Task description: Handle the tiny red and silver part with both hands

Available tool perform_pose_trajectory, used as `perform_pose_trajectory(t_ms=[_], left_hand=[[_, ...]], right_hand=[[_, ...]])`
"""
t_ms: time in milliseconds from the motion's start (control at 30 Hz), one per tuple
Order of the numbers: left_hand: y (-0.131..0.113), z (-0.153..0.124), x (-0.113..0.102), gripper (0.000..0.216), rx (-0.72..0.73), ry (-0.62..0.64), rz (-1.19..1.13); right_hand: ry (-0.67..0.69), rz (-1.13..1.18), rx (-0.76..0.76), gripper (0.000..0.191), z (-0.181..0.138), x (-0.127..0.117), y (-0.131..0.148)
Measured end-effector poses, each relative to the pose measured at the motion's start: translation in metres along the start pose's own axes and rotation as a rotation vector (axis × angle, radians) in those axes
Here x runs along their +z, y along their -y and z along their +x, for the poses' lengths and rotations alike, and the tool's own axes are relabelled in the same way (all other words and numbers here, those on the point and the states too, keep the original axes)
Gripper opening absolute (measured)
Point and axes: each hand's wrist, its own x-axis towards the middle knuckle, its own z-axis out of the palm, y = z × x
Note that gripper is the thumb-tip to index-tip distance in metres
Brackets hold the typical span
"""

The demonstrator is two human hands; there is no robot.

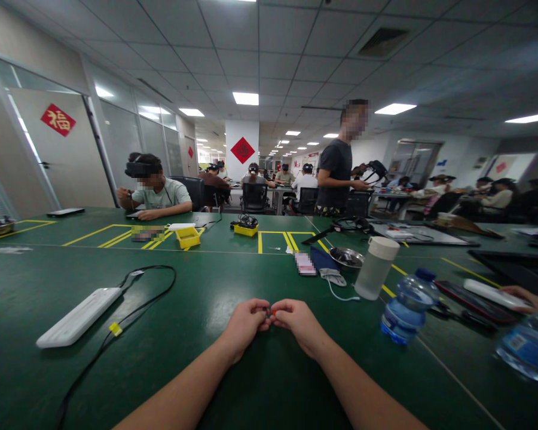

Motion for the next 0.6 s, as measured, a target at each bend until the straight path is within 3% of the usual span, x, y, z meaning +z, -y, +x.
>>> perform_pose_trajectory(t_ms=[233,400,600], left_hand=[[0.0013,0.0008,-0.0006,0.027,0.004,-0.004,0.016],[0.0044,0.0032,-0.0010,0.041,0.059,-0.026,0.029],[0.0047,0.0022,-0.0004,0.021,0.127,-0.045,0.160]], right_hand=[[0.006,0.008,0.004,0.016,-0.0011,0.0004,0.0017],[0.013,0.007,-0.006,0.018,-0.0019,0.0004,0.0028],[0.009,-0.029,-0.061,0.026,0.0001,-0.0003,-0.0014]])
